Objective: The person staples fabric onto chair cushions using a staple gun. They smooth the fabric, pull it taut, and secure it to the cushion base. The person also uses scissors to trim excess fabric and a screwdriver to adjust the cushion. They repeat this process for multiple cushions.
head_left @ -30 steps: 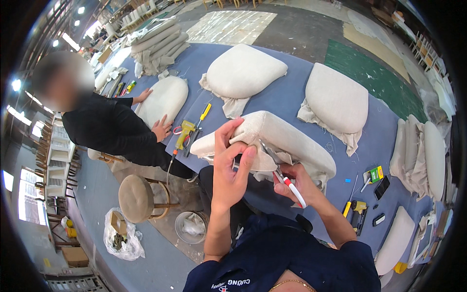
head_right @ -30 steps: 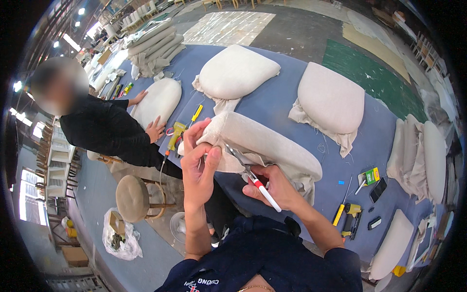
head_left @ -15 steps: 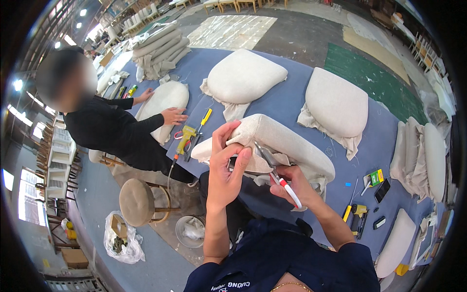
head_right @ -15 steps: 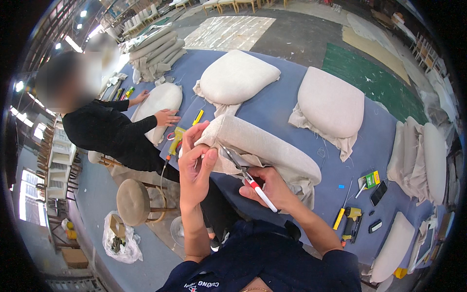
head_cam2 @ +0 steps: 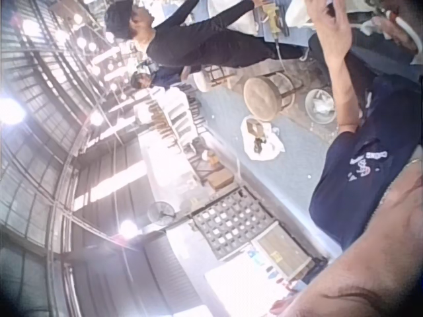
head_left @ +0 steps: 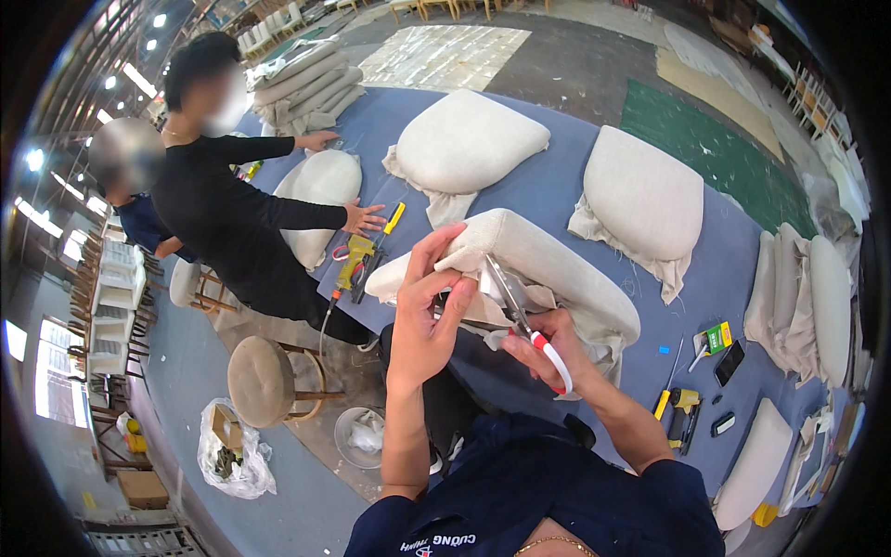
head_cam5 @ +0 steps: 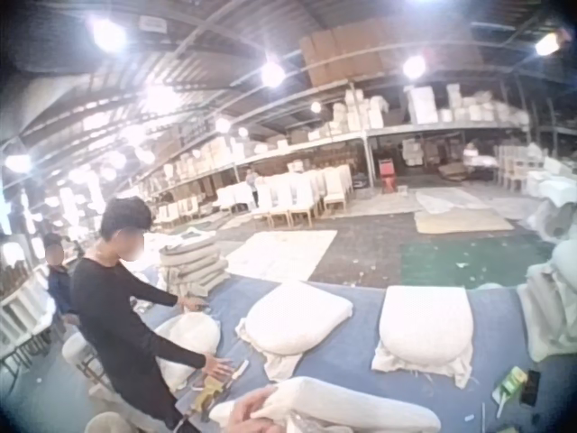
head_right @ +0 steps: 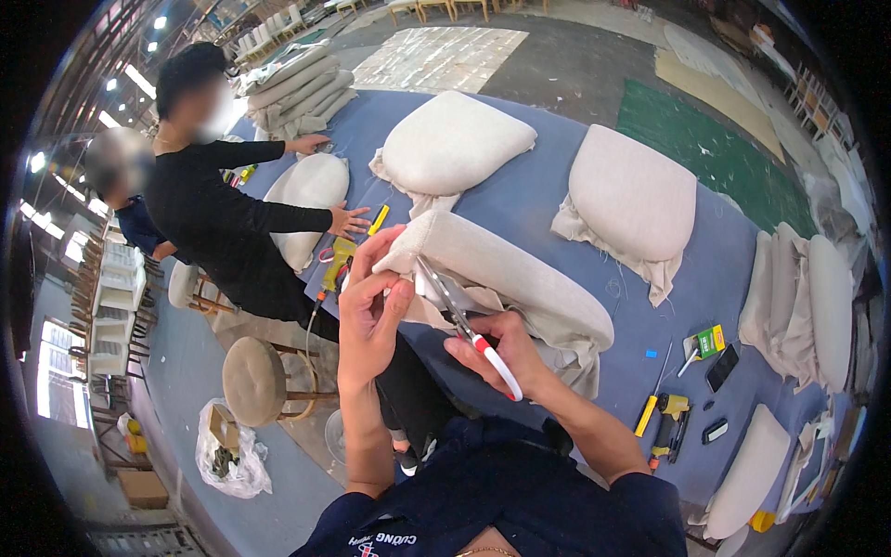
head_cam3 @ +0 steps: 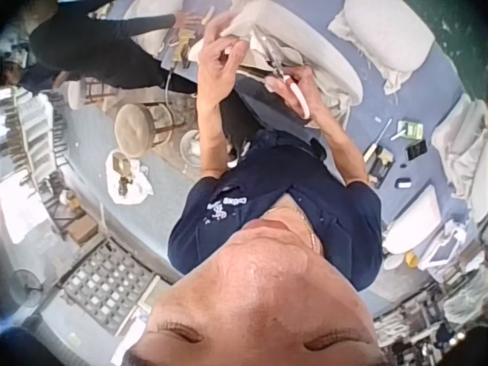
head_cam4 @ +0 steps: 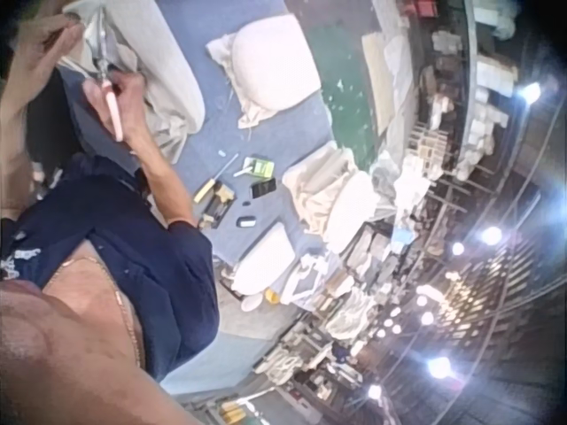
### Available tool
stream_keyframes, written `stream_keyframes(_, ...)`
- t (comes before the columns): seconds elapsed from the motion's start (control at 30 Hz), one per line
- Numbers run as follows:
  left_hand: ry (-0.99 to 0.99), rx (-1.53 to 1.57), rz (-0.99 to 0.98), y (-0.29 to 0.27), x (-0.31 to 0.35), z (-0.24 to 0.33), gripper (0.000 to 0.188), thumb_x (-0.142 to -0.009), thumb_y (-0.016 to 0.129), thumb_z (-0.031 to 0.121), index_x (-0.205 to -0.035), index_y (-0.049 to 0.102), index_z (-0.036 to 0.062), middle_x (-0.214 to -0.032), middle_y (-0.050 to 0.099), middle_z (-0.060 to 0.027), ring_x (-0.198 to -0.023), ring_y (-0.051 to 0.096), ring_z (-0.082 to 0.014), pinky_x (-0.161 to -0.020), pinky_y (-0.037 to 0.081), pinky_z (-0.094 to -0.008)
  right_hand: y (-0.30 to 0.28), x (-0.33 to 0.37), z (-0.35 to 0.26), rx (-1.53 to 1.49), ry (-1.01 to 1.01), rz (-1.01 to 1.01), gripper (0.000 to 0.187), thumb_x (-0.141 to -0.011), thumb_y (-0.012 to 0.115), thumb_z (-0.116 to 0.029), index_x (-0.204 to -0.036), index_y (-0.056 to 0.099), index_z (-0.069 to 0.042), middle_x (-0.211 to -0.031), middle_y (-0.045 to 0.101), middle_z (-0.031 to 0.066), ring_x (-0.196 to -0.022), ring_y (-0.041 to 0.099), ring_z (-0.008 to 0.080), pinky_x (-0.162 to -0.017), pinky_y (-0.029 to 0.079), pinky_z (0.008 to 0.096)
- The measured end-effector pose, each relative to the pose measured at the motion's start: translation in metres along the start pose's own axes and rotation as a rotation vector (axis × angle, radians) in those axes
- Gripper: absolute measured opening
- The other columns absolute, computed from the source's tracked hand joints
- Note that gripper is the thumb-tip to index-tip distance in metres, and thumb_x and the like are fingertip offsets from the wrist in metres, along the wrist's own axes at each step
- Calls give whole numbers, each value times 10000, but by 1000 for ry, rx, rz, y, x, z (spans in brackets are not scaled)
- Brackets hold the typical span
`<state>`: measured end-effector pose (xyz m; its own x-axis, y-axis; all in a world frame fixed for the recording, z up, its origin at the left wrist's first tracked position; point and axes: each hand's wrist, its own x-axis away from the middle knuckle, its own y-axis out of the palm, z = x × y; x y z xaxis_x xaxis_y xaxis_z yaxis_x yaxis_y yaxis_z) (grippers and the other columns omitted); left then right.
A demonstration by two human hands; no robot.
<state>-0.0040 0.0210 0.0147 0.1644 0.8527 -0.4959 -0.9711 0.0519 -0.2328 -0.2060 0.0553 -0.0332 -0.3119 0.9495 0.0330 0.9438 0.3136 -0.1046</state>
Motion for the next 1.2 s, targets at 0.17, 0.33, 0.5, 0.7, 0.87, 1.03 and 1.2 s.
stream_keyframes(0.17, 81, 34, -44, 5, -5, -8, 84, -904, 664, -3, -956, 695, -61, -1453, 507, -203, -1314, 540, -348, -1095, 404, -410, -23, 38, 20, -85, 39, -65, 317, -874, 787, -246, -741, 610, -18, -595, 505, 25, -568, 455, 113, -540, 369, 299)
stream_keyframes(0.33, 126, -8, -1, 25, -6, -3, 56, -863, 667, -23, -915, 675, -42, -1425, 541, -178, -1176, 623, -304, -986, 482, -365, -80, 100, 77, -106, -269, 506, 420, -939, 645, -434, -782, 564, -53, -688, 556, 60, -646, 547, 175, -595, 418, 309)
stream_keyframes(0.5, 231, -54, 7, 47, -5, 3, 116, -806, 655, -42, -911, 704, -45, -1353, 593, -187, -1140, 652, -324, -941, 528, -391, -183, 171, 267, 237, 255, 1046, 329, -954, 707, -282, -792, 577, -27, -640, 514, 18, -621, 544, 182, -583, 428, 358)
stream_keyframes(0.7, 354, 41, 1, 82, -9, -4, 151, -779, 695, -27, -722, 556, -29, -1323, 607, -184, -1186, 620, -366, -969, 508, -409, -264, 258, 391, 1006, 413, 862, 257, -953, 720, -263, -945, 697, -8, -758, 602, 56, -730, 576, 205, -681, 479, 393)
stream_keyframes(0.87, 352, -78, 58, 80, 5, -3, 175, -764, 713, -36, -716, 545, -22, -1317, 616, -180, -1214, 613, -367, -998, 509, -444, -181, 99, 126, 89, -85, 839, 659, -1049, 433, -542, -1236, 647, 53, -1259, 652, 189, -1149, 627, 243, -981, 470, 422)
stream_keyframes(1.03, 489, -79, 68, 86, 13, 20, 203, -748, 722, -91, -715, 535, -20, -1236, 662, -163, -1208, 624, -360, -999, 537, -467, -114, 50, 78, 234, -315, 794, 785, -1056, 316, -594, -1227, 623, 108, -1180, 680, 189, -1079, 644, 248, -928, 488, 391)
stream_keyframes(1.2, 616, -337, 24, 48, 21, 39, 248, -757, 708, -89, -957, 658, 48, -1042, 642, -85, -900, 601, -216, -787, 526, -342, -70, 18, 50, 363, -484, 780, 789, -1055, 301, -582, -1118, 664, 116, -948, 721, 178, -883, 691, 258, -800, 530, 388)
